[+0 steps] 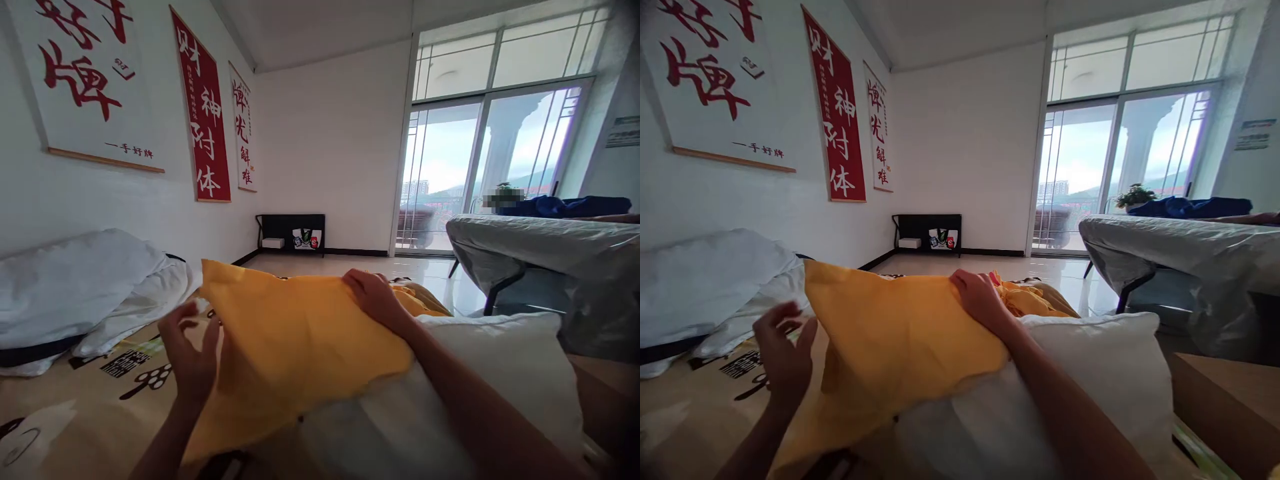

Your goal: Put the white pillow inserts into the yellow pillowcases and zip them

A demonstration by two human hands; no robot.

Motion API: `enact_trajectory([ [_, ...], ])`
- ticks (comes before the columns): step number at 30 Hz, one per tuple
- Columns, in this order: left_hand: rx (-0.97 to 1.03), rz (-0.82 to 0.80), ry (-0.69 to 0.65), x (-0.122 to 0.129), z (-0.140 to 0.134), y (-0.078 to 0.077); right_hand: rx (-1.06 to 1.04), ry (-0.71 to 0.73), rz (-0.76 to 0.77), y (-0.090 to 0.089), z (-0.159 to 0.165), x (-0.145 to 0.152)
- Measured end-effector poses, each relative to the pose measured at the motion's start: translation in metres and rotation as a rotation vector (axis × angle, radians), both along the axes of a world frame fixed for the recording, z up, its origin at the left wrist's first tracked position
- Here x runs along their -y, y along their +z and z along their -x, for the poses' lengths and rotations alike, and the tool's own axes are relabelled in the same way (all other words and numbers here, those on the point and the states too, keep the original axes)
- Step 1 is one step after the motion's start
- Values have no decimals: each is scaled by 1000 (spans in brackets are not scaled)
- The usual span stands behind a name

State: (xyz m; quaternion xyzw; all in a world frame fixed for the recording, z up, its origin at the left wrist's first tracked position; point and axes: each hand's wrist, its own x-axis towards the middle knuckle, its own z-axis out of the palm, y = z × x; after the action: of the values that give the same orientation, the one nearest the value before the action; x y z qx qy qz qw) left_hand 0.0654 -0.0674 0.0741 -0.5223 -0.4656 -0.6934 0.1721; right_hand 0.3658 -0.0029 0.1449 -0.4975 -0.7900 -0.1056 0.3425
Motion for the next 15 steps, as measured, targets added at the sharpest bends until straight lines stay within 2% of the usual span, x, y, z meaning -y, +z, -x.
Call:
enact_trajectory([
  [2, 143, 242, -187, -13, 14, 8, 54, 28, 14, 2, 0, 4],
  [4, 101, 443, -348, -23, 14, 13, 142, 93, 44, 2, 2, 8],
  [5, 69, 474, -363, -26, 11, 15, 146, 95, 26, 2, 2, 10],
  [8, 98, 374, -269, -26, 1, 20, 93, 15, -43, 3, -5, 16],
  [11, 274, 391, -225, -20, 0, 30, 211, 70, 45, 4, -19, 23],
  [15, 280, 428, -380, -19, 8, 40, 127, -37, -52, 10, -39, 34],
])
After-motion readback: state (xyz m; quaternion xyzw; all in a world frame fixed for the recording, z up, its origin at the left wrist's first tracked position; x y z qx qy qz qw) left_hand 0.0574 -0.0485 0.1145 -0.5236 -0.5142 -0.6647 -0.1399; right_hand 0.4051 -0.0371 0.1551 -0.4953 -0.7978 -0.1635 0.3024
